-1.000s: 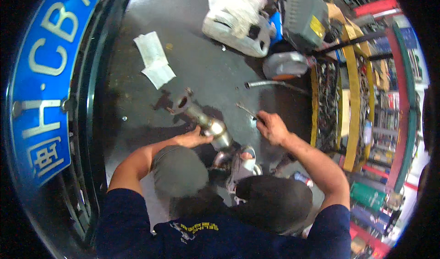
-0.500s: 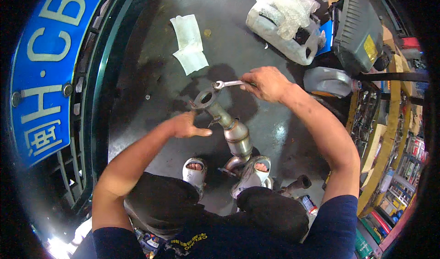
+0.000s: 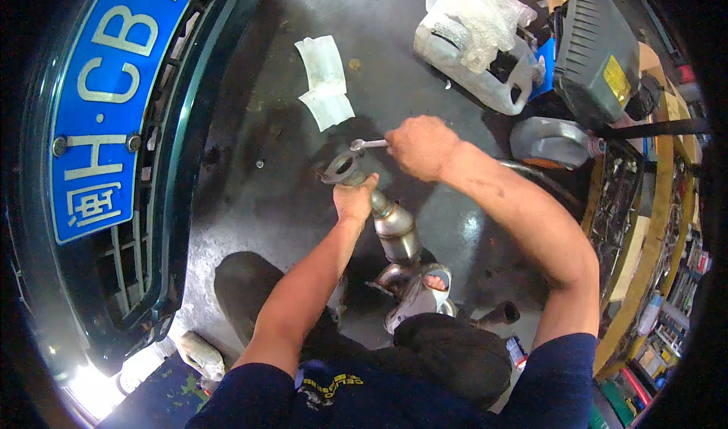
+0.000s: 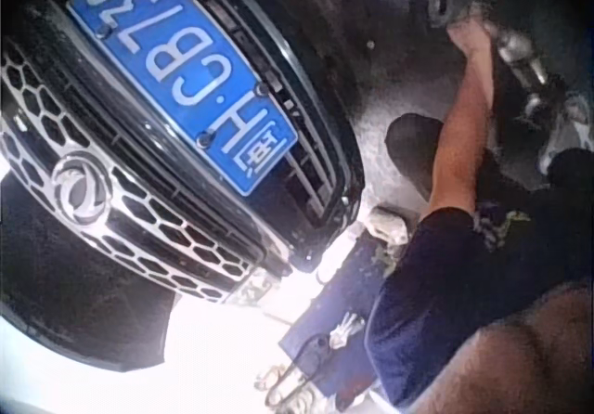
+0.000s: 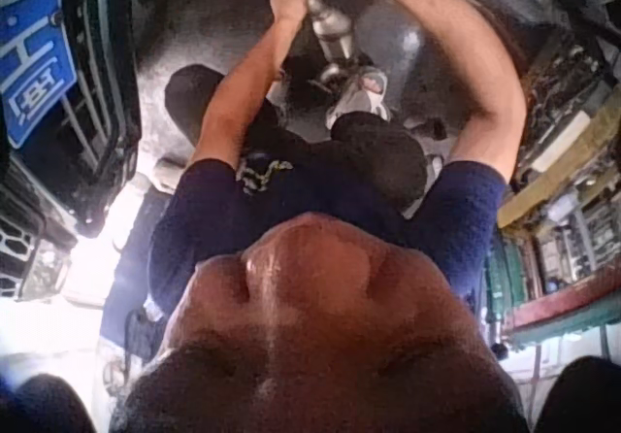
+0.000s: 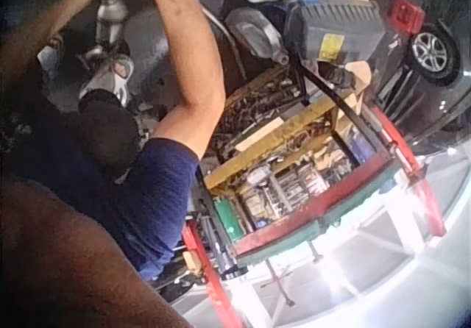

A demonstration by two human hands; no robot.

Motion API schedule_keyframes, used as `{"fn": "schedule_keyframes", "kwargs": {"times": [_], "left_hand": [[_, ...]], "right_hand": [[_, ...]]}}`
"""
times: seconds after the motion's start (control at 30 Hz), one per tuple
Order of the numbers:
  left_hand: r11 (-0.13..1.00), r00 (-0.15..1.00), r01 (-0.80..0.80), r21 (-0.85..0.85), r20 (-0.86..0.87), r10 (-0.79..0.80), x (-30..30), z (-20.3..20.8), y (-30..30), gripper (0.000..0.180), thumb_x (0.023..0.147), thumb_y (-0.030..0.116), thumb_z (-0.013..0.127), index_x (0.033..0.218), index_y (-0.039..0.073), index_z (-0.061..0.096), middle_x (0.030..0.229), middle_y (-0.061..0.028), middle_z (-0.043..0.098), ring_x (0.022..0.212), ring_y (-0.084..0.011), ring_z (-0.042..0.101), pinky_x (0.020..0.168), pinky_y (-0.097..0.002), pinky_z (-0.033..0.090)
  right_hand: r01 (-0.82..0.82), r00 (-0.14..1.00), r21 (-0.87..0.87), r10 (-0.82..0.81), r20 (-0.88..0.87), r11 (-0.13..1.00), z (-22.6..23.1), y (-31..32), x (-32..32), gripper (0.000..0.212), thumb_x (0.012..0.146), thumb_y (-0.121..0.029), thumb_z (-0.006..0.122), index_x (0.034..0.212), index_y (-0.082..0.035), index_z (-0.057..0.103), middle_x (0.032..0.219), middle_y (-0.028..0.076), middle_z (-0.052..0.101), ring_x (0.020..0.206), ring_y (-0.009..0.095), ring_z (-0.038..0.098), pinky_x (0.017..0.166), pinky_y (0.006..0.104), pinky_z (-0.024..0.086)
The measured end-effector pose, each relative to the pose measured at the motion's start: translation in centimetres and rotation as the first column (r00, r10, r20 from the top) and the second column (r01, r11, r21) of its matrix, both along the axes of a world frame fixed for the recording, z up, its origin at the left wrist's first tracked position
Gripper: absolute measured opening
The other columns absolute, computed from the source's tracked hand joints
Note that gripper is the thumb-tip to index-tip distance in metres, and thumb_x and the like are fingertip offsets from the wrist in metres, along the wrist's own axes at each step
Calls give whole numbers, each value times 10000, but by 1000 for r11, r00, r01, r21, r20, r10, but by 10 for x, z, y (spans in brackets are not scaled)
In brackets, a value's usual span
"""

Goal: The person loosens bolts on an exhaust pipe using two wrenches, sprays lubricant, wipes the pipe, and then installs it into the engine bay. The person handles the exhaust pipe, wrenches, and spray can.

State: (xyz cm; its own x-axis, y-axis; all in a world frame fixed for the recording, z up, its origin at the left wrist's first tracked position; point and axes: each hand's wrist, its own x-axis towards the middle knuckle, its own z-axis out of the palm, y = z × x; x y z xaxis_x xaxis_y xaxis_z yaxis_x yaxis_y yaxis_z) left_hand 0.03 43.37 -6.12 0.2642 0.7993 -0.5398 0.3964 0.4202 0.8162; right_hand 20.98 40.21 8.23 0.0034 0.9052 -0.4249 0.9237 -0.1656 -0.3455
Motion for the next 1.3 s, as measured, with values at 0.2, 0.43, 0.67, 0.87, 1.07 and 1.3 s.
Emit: {"fn": "schedule_keyframes", "kwargs": {"times": [0.2,0.43,0.67,0.87,1.07,1.3], "left_hand": [[993,993,-99,70,68,94,1,-9,-9,259,813,146,814,1024,17,735,1008,-89,759,875,-188,694,831,-356,537],[760,712,581,293,-635,-300,-18,28,-2,404,893,397,726,955,-2,742,945,-132,766,856,-244,723,822,-376,557],[948,896,312,57,-350,-273,-10,31,4,531,873,486,770,934,-40,734,907,-115,768,845,-214,700,816,-408,534],[998,991,46,33,-125,-41,-12,-9,-2,447,741,384,827,1001,40,709,992,-145,770,938,-305,737,842,-437,549],[991,984,1,137,-175,23,-7,-27,-12,309,796,256,833,951,17,716,920,-87,757,833,-241,708,824,-387,537],[992,981,14,127,-193,10,-5,-15,-8,322,780,292,840,887,17,711,893,-93,754,826,-243,709,821,-390,539]], "right_hand": [[497,381,-461,-662,-645,735,-29,-18,-48,212,914,-144,572,897,-4,731,918,206,735,780,387,714,709,482,570],[910,-124,-389,-805,-580,140,-102,-2,-222,230,1030,-234,550,976,-67,698,744,8,607,669,136,582,537,338,458],[784,-368,-612,-717,-592,103,-98,13,-279,308,1054,-298,534,1021,-49,711,731,30,599,657,169,563,605,365,490],[733,13,-501,-746,-665,460,-9,-68,-137,378,1075,-354,521,1059,-34,722,719,49,593,647,198,547,663,388,517],[487,290,-635,-797,-530,599,0,-45,-31,444,1062,-406,553,1035,-14,758,603,-51,374,480,95,317,437,310,255],[261,447,-759,-771,-453,597,0,-1,17,468,1057,-449,556,1090,-34,767,559,-87,301,452,78,242,420,296,205]]}}
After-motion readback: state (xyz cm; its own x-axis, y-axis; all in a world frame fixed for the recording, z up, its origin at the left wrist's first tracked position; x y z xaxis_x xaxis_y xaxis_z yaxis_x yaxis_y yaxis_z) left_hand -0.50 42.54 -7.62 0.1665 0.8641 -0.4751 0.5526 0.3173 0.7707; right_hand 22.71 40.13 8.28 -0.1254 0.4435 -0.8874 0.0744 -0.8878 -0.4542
